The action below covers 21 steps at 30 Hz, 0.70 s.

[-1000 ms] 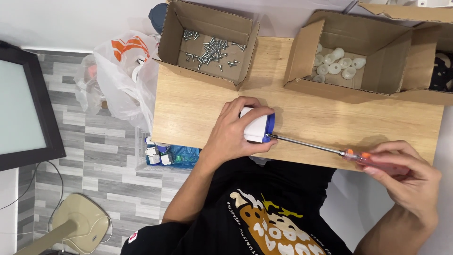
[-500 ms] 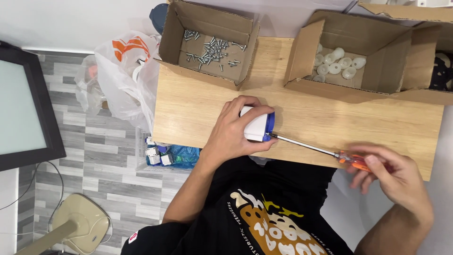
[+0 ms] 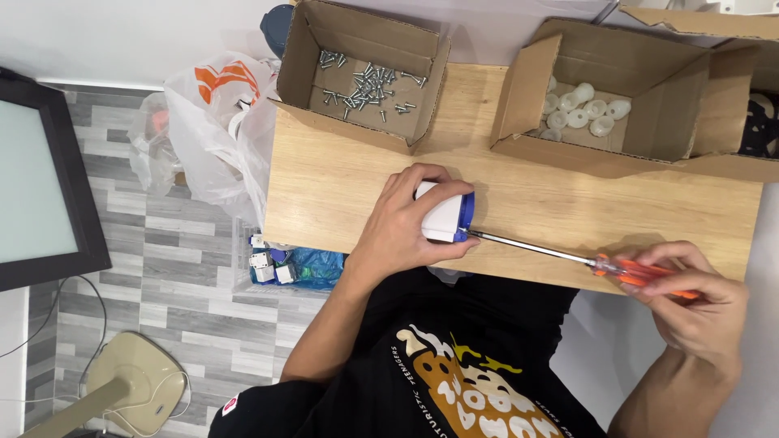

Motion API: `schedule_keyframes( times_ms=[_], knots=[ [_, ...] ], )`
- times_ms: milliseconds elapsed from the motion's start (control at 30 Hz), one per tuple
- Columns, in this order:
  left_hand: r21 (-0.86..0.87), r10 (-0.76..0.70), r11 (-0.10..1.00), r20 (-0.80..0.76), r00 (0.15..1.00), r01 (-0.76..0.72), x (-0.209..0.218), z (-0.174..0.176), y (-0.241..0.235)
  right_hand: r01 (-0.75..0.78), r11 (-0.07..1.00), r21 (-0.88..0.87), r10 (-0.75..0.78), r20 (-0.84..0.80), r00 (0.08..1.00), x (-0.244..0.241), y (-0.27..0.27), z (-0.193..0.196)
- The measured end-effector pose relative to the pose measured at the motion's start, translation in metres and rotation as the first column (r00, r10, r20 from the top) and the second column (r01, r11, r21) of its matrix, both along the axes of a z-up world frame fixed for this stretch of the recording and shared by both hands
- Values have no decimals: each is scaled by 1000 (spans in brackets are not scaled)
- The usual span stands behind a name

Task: Assembling an industrial electrical socket by fitting a blue socket component into a white plastic housing and using a screwdriver to secure parts.

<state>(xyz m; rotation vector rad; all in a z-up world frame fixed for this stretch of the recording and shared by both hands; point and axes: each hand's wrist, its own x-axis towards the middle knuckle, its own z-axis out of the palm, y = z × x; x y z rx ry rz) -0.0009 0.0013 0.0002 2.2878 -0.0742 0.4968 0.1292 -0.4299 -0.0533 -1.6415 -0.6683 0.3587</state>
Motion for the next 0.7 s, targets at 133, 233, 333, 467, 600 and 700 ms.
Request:
schedule_keyframes(
  times_ms=[133, 233, 333, 467, 600, 700],
  knots=[
    [-14, -4, 1000, -9, 1000, 4, 0, 2, 0, 29, 997, 76, -26, -44, 999, -4, 6, -1],
    [-20, -2, 1000, -17, 1000, 2, -1, 2, 0, 33, 989, 142, -26, -51, 998, -6, 2, -7],
    [-34, -22, 999, 12, 1000, 22, -3, -1, 2, 85, 979, 188, -63, -117, 991, -5, -17, -27],
    [-14, -40, 999, 196, 980, 43, -3, -6, 0, 167, 946, 276, -102, -234, 967, -12, -7, -31],
    [-41, -12, 999, 317, 948, 27, -6, -1, -3, 153, 908, 391, -31, -302, 953, -21, 20, -31],
    [-10, 59, 998, 317, 947, -58, -10, -8, -4, 187, 895, 406, -35, -354, 935, -24, 29, -38]
  ],
)
